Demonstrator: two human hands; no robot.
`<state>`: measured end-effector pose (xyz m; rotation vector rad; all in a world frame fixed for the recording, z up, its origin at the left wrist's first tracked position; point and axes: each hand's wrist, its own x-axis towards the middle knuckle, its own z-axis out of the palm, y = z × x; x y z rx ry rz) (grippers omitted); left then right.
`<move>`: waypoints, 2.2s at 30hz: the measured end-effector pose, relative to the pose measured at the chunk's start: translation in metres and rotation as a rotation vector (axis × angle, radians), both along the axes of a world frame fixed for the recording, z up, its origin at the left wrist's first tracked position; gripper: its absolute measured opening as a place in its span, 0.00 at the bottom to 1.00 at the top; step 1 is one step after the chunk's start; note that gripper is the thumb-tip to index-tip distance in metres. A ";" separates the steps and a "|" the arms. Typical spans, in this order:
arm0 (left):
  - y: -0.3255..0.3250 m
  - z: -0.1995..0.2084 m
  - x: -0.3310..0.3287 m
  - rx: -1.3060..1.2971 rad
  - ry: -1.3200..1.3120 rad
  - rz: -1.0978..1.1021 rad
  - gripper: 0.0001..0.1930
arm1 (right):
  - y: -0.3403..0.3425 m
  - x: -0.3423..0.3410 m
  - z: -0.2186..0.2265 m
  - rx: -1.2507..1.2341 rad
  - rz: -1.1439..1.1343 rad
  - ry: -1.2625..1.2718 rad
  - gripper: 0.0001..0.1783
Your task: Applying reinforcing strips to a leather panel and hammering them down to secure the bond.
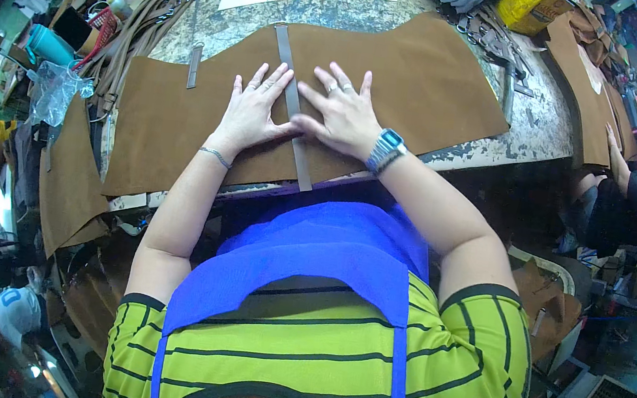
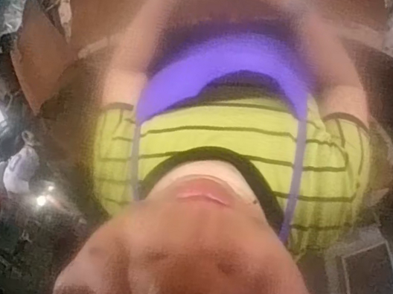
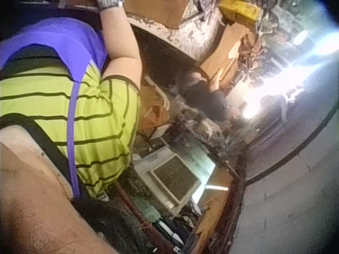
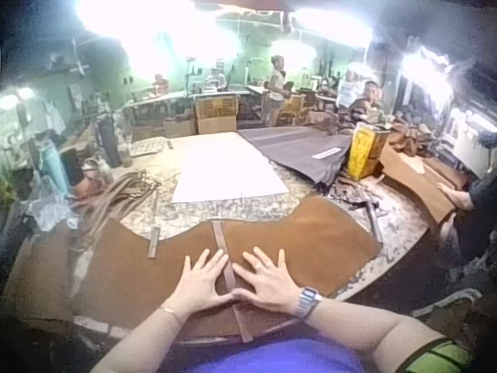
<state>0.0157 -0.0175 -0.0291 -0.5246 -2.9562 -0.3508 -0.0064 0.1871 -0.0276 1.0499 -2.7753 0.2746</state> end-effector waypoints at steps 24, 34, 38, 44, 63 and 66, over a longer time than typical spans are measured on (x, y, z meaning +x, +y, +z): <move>-0.003 0.003 0.002 0.083 -0.070 0.006 0.54 | -0.103 -0.101 0.008 0.190 -0.155 0.070 0.36; -0.004 -0.003 0.009 0.063 0.005 -0.111 0.37 | -0.076 -0.089 0.001 -0.220 -0.073 0.011 0.31; -0.002 -0.008 0.039 0.032 0.007 -0.195 0.29 | -0.018 -0.035 0.010 -0.252 0.048 -0.120 0.26; 0.004 0.000 0.088 0.055 -0.040 -0.218 0.26 | 0.037 0.052 0.025 -0.271 0.428 -0.325 0.30; 0.002 -0.008 0.104 0.092 0.102 -0.189 0.20 | 0.023 0.078 0.018 -0.478 0.283 -0.305 0.05; 0.002 -0.009 0.105 0.169 0.164 -0.205 0.15 | 0.019 0.080 0.017 -0.506 0.166 -0.376 0.05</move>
